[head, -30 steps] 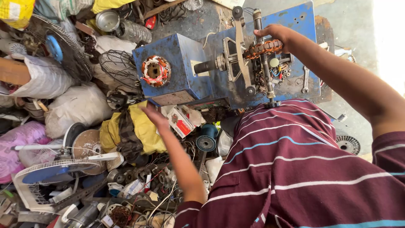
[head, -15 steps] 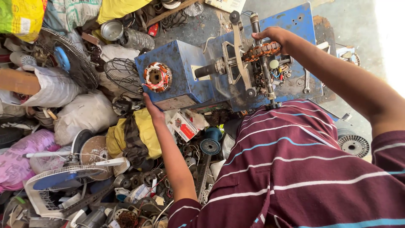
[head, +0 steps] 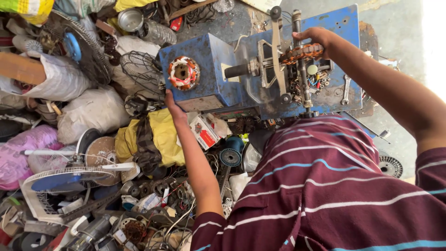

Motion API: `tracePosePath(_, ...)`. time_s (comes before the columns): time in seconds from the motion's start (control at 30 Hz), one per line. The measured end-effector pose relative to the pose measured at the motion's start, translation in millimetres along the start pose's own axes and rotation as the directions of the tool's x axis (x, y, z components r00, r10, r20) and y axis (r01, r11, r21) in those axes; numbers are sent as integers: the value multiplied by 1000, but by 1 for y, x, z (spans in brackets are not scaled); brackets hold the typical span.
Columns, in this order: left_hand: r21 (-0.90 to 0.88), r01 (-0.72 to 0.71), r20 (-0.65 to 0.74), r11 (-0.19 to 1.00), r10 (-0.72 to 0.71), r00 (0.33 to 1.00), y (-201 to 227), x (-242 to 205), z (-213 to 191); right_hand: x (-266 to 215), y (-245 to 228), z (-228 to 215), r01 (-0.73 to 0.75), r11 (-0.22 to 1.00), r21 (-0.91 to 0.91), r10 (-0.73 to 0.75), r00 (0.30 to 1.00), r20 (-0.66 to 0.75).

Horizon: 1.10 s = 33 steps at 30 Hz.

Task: The person places a motor armature with copper windings onto a blue pulling machine, clamps it, and pulls a lever to strip the copper windings off the core. They repeat the cycle with multiple armatures on a cluttered workbench, setting processed cores aside.

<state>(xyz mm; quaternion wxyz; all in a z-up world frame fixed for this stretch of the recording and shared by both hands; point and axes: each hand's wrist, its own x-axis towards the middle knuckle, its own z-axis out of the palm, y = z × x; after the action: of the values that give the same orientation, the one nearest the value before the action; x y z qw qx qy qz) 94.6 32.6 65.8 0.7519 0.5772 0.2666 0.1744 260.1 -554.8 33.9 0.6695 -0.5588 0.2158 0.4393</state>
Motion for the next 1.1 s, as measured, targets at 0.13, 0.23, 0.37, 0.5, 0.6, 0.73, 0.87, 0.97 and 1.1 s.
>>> tracePosePath(0.13, 24, -9, -52, 1000, 10, 999, 4, 2, 2, -33, -18, 18, -1, 987, -161, -18, 993, -115)
tracePosePath(0.23, 15, -12, -21, 1000, 12, 1000, 8, -4, 8, -57, -27, 29, 14, 988, -153, -36, 989, -144)
tracePosePath(0.37, 8, -55, 37, 998, 54, 998, 9, -5, 8, -67, -29, 32, 34, 982, -185, -46, 997, -60)
tracePosePath(0.5, -6, -48, 66, 999, 49, 997, 13, -8, 14, -55, -21, 26, 31, 985, -172, -43, 997, -66)
tracePosePath(0.6, -11, -50, 78, 999, 51, 996, 18, -12, 19, -55, -21, 27, 27, 985, -173, -41, 996, -79)
tracePosePath(0.73, -6, -54, 77, 999, 54, 996, 23, -15, 23, -55, -23, 27, 17, 983, -181, -32, 996, -84)
tracePosePath(0.87, -6, -55, 74, 998, 55, 996, 22, -14, 22, -40, -16, 20, 12, 990, -143, -22, 997, -68)
tracePosePath(0.97, -3, -63, 99, 998, 63, 993, 24, -15, 22, -48, -19, 23, 21, 988, -150, -31, 998, -62)
tracePosePath(1.1, -5, -52, 97, 999, 53, 994, 24, -15, 22, -47, -18, 23, 30, 987, -158, -39, 998, -56)
